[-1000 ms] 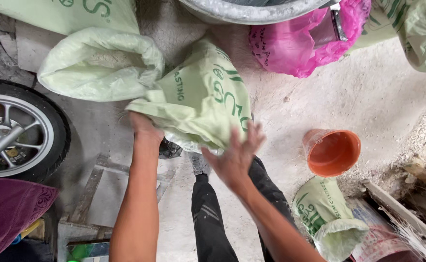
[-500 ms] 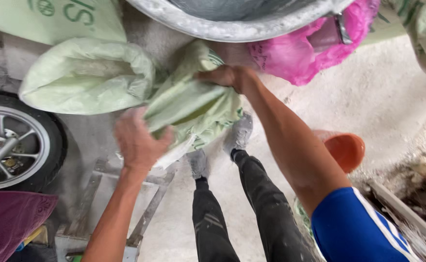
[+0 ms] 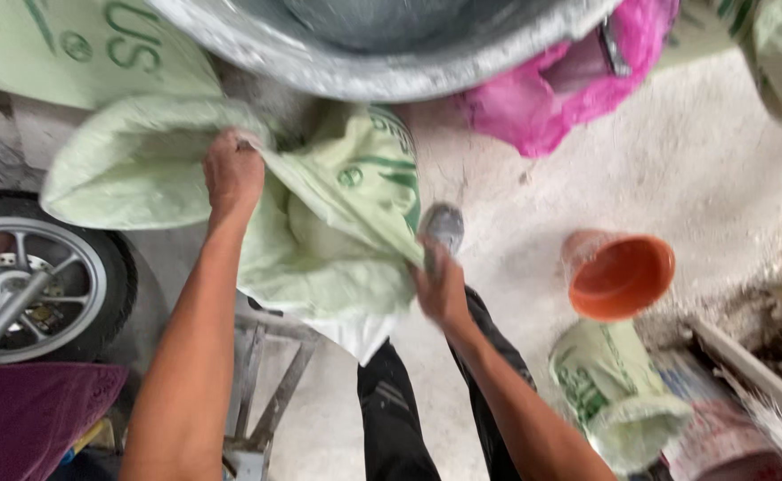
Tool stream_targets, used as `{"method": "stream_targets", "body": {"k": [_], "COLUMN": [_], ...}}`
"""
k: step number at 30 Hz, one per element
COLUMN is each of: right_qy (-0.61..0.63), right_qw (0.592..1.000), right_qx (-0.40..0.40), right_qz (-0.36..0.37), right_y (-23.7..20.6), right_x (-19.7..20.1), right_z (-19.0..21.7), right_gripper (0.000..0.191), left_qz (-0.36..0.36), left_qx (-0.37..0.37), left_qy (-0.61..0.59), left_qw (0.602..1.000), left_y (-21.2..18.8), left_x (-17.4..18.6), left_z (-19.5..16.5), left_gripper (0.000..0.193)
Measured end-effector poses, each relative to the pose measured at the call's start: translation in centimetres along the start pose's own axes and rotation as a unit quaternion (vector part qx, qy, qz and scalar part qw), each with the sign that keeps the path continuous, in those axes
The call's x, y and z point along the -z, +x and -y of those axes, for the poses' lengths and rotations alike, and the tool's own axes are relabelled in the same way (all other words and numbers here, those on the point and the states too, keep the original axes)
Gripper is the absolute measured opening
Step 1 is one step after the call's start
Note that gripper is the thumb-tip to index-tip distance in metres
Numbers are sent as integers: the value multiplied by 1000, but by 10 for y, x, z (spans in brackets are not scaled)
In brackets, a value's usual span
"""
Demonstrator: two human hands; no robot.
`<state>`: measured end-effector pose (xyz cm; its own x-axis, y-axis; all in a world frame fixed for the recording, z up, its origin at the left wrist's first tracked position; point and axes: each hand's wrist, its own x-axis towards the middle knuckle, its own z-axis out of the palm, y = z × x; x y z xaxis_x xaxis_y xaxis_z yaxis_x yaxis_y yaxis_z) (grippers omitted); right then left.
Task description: The person handles white fiber strands in a bucket, opens a gypsum casting powder bag, and scoops powder into a bowl. They then use a paintbrush to apply a gypsum slurry onto ornate plaster molding pieces laid on a workbench, brushing along the carved surfaces.
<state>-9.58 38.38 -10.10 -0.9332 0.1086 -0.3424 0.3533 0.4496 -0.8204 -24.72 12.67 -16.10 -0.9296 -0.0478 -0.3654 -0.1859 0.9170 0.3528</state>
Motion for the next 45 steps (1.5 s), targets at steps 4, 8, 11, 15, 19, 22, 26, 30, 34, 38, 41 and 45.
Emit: {"method": "stream_targets", "body": {"k": [4,8,11,15,19,22,26,30,34,38,41,45], "right_qy": [530,529,363,-89,-164,1,648,732,703,321,299,430], "right_qw": [772,739,834,971,961,900,626,521,578,813,849,755], "right_qx": [-338,-358,-364,-164,-224,-435,-425,-437,-409,-457,-359,-433], "right_qz": [93,213,202,149,2,29,-88,-40,-58,-166,-248,-238], "right_y": [46,85,78,18,-55,-72,-41,-7,-4,-27,-28,-7], "right_x": [1,6,0,-14,-14,-9,-22,-59,-92,-112,-121,-125], "right_z": [-11,-12,-16,-7,11,13,9,0,-10,-8,6,23], "right_gripper": [48,62,83,63,49,40,39,38,47,44,37,39], "left_qz": [-60,2,209,70,35,-150,-133,-179,-47,-34,-25,-122], "left_qx": [-226,-406,-275,-288,-153,-118,174,470,351,348,444,411], "left_qy": [102,249,56,-44,-10,52,28,-540,-863,-915,-854,-664], "left_qw": [967,879,937,954,988,980,975,675,360,202,270,612], "left_y": [-64,-81,-42,4,-37,-129,-233,-245,-223,-218,-229,-247], "left_x": [-22,-37,-48,-72,-73,-49,-50,-105,-119,-121,-123,-113], "left_z": [-38,-60,-67,-91,-94,-88,-67,-31,20,37,37,44], "left_gripper": [55,79,14,11,18,59,89,67,55,57,58,62]}}
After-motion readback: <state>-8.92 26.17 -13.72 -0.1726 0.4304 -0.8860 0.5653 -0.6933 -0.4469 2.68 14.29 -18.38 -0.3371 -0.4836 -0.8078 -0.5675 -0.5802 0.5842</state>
